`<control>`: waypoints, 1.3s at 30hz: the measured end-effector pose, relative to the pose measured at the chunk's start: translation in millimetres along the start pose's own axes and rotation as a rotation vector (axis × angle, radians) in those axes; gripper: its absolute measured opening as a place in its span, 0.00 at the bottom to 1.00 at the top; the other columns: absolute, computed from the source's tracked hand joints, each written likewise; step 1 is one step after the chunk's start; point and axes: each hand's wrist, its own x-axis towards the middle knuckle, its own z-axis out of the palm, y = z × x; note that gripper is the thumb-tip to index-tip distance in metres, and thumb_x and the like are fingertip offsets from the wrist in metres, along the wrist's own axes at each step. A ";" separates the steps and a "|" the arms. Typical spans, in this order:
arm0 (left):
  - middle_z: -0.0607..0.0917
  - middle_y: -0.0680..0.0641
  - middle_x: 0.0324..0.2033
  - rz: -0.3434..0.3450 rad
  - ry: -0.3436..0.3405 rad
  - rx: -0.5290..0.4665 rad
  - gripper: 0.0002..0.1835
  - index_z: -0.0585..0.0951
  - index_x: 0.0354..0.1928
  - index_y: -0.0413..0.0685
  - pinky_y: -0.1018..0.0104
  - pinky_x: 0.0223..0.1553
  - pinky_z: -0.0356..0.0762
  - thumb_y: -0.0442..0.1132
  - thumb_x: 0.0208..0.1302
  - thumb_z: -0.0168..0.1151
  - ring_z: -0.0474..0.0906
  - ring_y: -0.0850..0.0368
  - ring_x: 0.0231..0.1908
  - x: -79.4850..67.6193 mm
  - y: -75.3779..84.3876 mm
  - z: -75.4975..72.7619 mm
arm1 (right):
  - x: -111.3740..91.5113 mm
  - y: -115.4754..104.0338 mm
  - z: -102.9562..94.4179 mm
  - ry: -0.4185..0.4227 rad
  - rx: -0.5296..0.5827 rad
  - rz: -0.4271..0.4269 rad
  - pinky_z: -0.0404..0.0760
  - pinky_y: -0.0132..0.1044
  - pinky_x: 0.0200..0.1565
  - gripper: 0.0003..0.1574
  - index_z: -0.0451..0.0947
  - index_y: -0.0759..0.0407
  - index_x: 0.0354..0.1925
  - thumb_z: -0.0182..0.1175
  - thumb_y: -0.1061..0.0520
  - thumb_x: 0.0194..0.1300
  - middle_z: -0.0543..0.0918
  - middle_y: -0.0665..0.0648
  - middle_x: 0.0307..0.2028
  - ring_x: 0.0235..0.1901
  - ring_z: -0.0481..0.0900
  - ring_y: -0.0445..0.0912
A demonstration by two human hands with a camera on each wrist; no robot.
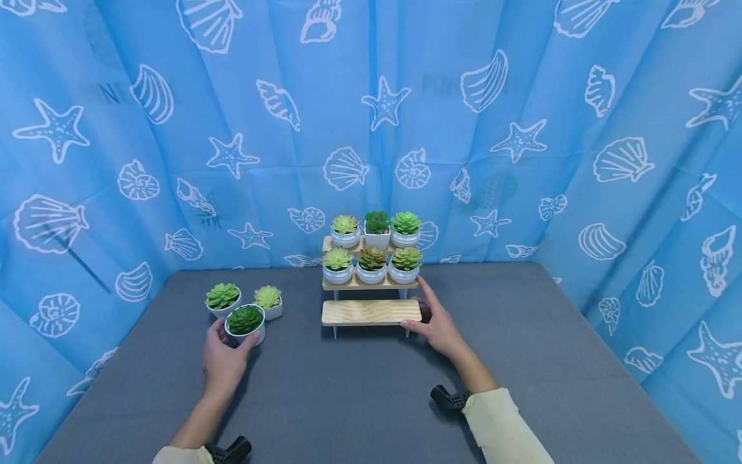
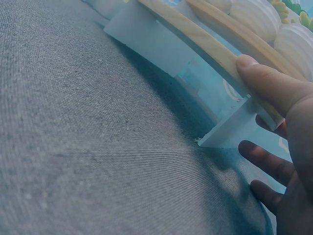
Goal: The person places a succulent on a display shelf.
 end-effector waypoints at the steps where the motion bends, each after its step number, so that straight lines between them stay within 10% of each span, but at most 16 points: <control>1: 0.69 0.31 0.60 -0.005 -0.008 0.000 0.44 0.59 0.70 0.35 0.41 0.60 0.57 0.41 0.57 0.72 0.66 0.36 0.59 0.2 -0.4 0.3 | 0.0 -0.1 0.1 0.001 0.004 -0.001 0.70 0.59 0.57 0.64 0.42 0.35 0.77 0.73 0.55 0.57 0.68 0.70 0.65 0.59 0.73 0.59; 18: 0.70 0.32 0.60 -0.032 -0.068 -0.047 0.42 0.60 0.69 0.36 0.44 0.60 0.62 0.41 0.57 0.72 0.66 0.38 0.60 7.2 -3.9 1.6 | -0.8 1.4 -0.1 0.003 0.001 0.001 0.71 0.58 0.57 0.64 0.42 0.36 0.77 0.73 0.54 0.56 0.70 0.68 0.64 0.58 0.74 0.59; 39: 0.69 0.36 0.60 0.056 -0.295 -0.116 0.43 0.60 0.69 0.39 0.47 0.59 0.65 0.43 0.57 0.73 0.67 0.42 0.59 -11.0 38.8 10.2 | -0.3 -0.2 1.1 0.011 -0.016 -0.012 0.70 0.58 0.57 0.64 0.43 0.37 0.77 0.73 0.55 0.56 0.71 0.68 0.63 0.58 0.74 0.60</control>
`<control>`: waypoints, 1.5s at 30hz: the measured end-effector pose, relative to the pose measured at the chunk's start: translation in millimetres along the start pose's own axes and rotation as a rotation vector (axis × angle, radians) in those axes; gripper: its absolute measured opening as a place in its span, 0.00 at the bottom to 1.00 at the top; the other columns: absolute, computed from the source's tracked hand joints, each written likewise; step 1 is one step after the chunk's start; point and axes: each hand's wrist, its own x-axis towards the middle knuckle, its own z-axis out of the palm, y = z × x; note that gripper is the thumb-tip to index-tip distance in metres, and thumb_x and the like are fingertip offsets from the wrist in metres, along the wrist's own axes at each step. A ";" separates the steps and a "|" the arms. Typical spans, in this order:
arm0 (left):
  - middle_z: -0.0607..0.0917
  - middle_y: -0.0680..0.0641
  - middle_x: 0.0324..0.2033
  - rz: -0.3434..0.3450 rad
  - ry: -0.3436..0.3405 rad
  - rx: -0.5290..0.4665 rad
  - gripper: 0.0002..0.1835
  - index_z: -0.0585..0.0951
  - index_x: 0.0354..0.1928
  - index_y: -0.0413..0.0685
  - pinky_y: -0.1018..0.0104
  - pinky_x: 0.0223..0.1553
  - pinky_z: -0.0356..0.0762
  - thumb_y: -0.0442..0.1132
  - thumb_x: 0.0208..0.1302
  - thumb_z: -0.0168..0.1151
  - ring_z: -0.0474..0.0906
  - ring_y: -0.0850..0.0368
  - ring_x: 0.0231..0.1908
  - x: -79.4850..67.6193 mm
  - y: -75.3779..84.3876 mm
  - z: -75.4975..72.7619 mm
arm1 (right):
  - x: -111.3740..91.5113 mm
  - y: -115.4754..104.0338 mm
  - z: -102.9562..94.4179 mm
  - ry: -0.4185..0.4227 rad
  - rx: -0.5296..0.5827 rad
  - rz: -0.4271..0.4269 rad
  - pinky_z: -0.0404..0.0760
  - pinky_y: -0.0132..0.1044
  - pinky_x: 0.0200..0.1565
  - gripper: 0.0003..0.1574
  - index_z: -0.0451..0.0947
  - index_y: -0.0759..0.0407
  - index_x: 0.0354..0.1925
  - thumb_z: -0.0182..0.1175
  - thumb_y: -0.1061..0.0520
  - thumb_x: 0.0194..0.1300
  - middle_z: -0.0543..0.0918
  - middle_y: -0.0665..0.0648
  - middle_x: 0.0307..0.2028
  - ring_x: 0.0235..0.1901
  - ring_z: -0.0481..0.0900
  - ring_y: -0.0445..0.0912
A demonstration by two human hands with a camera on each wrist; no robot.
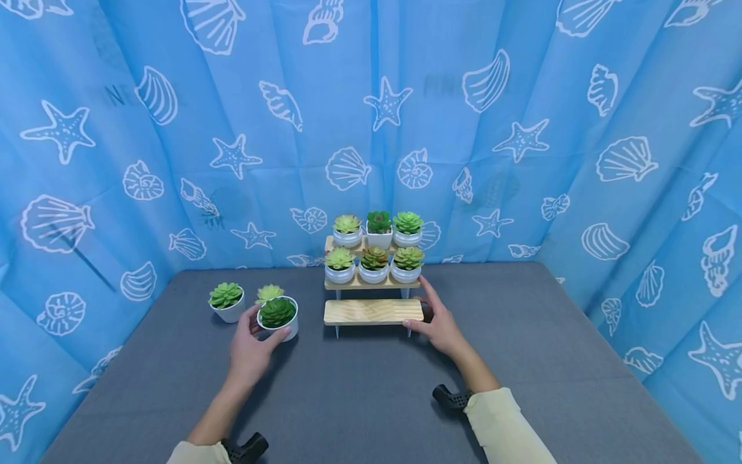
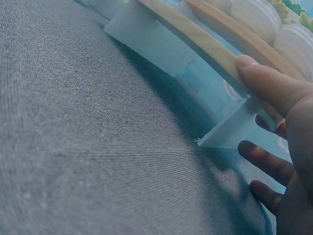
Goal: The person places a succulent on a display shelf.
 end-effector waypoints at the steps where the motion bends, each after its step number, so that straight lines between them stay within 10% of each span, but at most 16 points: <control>1: 0.70 0.37 0.60 0.011 -0.006 -0.004 0.43 0.60 0.69 0.39 0.47 0.59 0.66 0.42 0.57 0.73 0.67 0.42 0.59 -0.1 2.0 2.3 | 0.1 -0.1 -0.1 0.001 0.003 -0.001 0.70 0.58 0.57 0.64 0.43 0.38 0.77 0.73 0.55 0.56 0.71 0.69 0.63 0.58 0.74 0.60; 20: 0.74 0.38 0.58 0.144 -0.072 -0.042 0.42 0.65 0.67 0.39 0.45 0.59 0.66 0.40 0.53 0.75 0.70 0.43 0.57 -4.8 47.0 52.8 | 0.0 -0.3 1.0 -0.006 -0.003 0.006 0.70 0.59 0.57 0.63 0.43 0.40 0.77 0.72 0.54 0.57 0.69 0.70 0.65 0.58 0.74 0.60; 45: 0.75 0.40 0.58 0.151 -0.066 -0.046 0.41 0.66 0.67 0.40 0.47 0.54 0.70 0.43 0.53 0.76 0.72 0.44 0.53 1.6 50.2 83.8 | -1.0 -2.0 -0.8 -0.004 0.003 -0.005 0.72 0.58 0.55 0.63 0.43 0.40 0.77 0.72 0.55 0.57 0.70 0.71 0.63 0.55 0.76 0.60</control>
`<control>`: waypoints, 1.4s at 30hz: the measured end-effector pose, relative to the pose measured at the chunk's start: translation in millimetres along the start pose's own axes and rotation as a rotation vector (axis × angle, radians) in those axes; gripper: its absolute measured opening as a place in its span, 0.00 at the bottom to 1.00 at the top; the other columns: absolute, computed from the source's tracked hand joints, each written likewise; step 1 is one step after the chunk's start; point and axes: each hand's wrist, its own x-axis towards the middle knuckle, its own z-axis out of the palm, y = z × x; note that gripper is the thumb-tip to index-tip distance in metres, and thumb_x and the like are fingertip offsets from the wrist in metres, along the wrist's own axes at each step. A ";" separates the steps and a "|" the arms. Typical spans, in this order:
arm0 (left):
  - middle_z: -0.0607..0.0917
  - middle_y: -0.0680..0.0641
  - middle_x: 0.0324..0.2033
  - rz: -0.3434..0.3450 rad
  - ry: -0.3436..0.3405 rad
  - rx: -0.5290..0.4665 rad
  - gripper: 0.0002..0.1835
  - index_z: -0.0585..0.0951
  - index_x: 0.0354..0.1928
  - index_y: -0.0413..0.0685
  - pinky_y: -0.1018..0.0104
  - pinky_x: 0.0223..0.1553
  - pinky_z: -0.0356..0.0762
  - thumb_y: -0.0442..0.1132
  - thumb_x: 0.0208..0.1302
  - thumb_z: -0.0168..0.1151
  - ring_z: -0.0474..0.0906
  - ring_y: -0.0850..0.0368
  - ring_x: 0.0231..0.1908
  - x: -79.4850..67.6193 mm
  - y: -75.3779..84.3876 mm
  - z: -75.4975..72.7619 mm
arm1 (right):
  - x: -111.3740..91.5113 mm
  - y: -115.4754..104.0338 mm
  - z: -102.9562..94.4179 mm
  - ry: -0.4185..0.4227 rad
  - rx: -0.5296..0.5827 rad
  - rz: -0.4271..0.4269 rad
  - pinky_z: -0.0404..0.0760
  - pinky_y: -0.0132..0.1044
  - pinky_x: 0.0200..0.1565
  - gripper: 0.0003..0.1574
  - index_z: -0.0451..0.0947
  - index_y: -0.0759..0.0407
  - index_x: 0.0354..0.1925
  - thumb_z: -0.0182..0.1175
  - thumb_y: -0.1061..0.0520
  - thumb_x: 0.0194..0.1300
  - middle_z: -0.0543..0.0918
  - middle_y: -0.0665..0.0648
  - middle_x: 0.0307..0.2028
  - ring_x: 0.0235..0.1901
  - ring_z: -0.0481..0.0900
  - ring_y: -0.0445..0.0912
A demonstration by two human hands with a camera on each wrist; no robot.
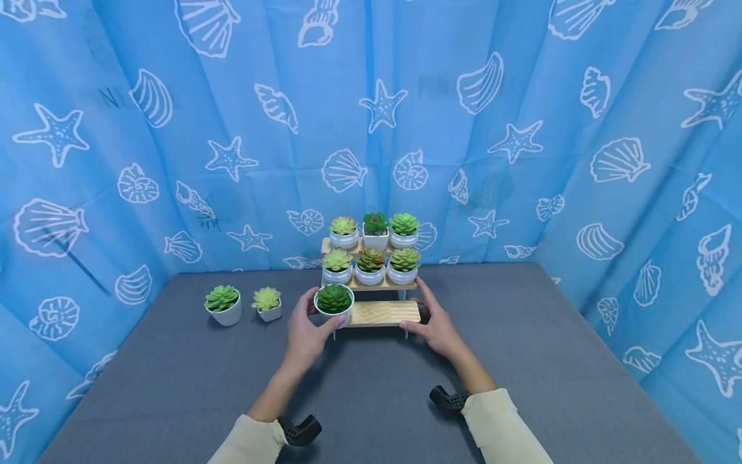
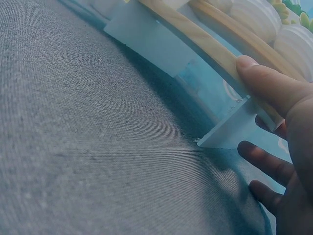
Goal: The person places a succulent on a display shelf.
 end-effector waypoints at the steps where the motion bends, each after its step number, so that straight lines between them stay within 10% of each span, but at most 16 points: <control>1: 0.75 0.40 0.58 0.000 0.001 -0.002 0.41 0.66 0.67 0.40 0.47 0.54 0.70 0.42 0.53 0.76 0.72 0.44 0.53 -0.2 0.0 0.4 | -0.1 0.1 -0.1 -0.001 0.001 0.006 0.72 0.58 0.55 0.63 0.43 0.39 0.77 0.72 0.55 0.57 0.70 0.70 0.63 0.56 0.76 0.60; 29: 0.81 0.41 0.51 0.018 0.045 0.095 0.40 0.70 0.64 0.44 0.43 0.57 0.59 0.45 0.51 0.77 0.76 0.45 0.52 -8.5 15.5 23.9 | 0.5 0.6 -0.1 0.001 0.007 0.012 0.71 0.58 0.56 0.63 0.44 0.40 0.77 0.72 0.56 0.57 0.71 0.69 0.63 0.55 0.76 0.60; 42: 0.81 0.45 0.50 0.065 0.031 0.070 0.37 0.73 0.62 0.45 0.46 0.55 0.65 0.39 0.49 0.78 0.77 0.49 0.48 -9.4 21.9 50.0 | -7.6 -35.2 -11.3 -0.081 0.065 0.007 0.72 0.58 0.56 0.61 0.41 0.58 0.77 0.69 0.66 0.58 0.66 0.75 0.65 0.56 0.74 0.65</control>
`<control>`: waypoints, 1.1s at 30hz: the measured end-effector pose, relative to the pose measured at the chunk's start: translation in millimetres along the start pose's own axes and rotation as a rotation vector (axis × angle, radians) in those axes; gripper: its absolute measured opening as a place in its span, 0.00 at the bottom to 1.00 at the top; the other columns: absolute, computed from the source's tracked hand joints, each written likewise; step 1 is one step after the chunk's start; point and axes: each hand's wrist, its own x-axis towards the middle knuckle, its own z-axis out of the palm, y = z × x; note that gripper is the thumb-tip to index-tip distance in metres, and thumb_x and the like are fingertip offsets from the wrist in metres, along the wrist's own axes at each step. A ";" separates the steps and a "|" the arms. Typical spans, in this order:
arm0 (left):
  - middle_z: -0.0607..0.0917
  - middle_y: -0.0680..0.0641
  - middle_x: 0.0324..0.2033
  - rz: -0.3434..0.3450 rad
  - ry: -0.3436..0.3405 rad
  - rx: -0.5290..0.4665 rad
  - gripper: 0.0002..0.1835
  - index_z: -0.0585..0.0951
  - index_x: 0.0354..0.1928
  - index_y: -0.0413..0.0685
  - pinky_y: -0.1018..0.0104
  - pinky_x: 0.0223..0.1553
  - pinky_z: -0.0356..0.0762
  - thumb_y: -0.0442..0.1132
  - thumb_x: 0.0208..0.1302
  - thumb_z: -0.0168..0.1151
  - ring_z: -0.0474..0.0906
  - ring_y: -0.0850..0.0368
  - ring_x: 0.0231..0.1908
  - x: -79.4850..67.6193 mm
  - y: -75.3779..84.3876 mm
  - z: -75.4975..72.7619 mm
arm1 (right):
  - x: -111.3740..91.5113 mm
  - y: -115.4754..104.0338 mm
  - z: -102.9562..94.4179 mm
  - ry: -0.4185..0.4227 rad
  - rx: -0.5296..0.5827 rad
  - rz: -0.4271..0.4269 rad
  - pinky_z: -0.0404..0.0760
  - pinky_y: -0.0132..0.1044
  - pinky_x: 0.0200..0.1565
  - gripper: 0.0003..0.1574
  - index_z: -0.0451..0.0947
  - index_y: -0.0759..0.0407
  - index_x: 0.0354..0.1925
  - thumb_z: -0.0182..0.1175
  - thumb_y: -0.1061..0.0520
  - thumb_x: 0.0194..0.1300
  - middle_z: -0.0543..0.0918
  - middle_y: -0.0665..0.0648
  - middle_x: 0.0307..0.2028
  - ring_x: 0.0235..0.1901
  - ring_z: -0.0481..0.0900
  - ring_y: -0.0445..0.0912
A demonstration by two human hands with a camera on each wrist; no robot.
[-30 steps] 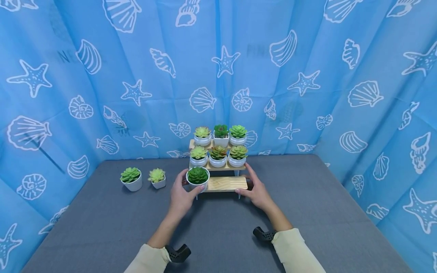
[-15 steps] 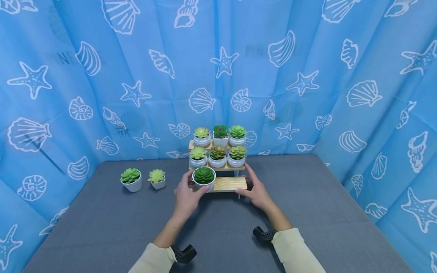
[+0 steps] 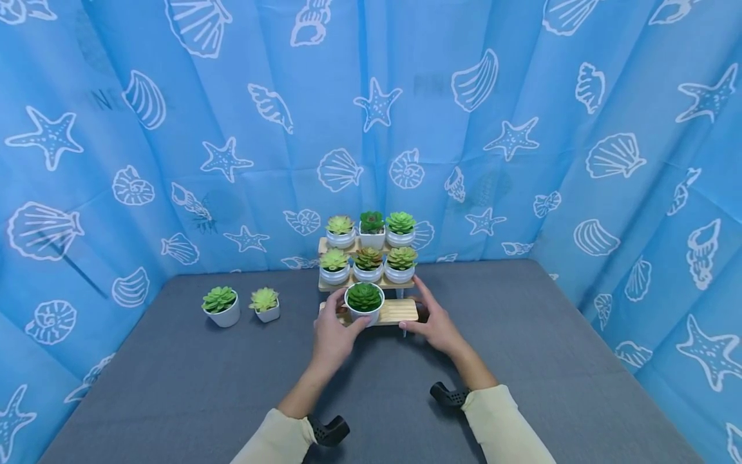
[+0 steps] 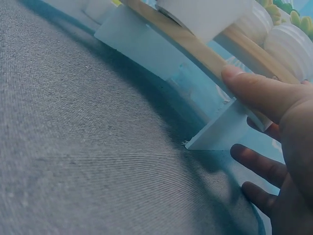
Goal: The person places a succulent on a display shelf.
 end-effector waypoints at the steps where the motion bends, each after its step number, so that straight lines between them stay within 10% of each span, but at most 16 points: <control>1: 0.81 0.46 0.50 0.004 -0.001 -0.003 0.37 0.73 0.63 0.45 0.48 0.53 0.68 0.39 0.49 0.78 0.77 0.50 0.47 -0.2 0.6 1.8 | -0.6 -0.9 -0.3 -0.004 0.001 0.001 0.71 0.59 0.56 0.61 0.41 0.58 0.77 0.69 0.66 0.58 0.66 0.75 0.65 0.56 0.74 0.65; 21: 0.81 0.50 0.48 -0.010 -0.038 0.014 0.37 0.74 0.62 0.49 0.47 0.55 0.63 0.41 0.49 0.78 0.77 0.52 0.46 -1.0 6.8 27.6 | -1.7 -9.7 -3.8 0.011 -0.075 -0.002 0.72 0.63 0.52 0.61 0.45 0.60 0.76 0.70 0.68 0.55 0.73 0.74 0.58 0.52 0.74 0.67; 33: 0.82 0.50 0.51 0.032 -0.073 -0.018 0.35 0.74 0.62 0.49 0.50 0.54 0.69 0.40 0.50 0.77 0.78 0.52 0.49 0.4 9.5 40.0 | 9.2 33.6 -2.5 0.035 -0.121 -0.027 0.75 0.57 0.51 0.65 0.46 0.46 0.77 0.74 0.61 0.53 0.74 0.68 0.57 0.50 0.76 0.60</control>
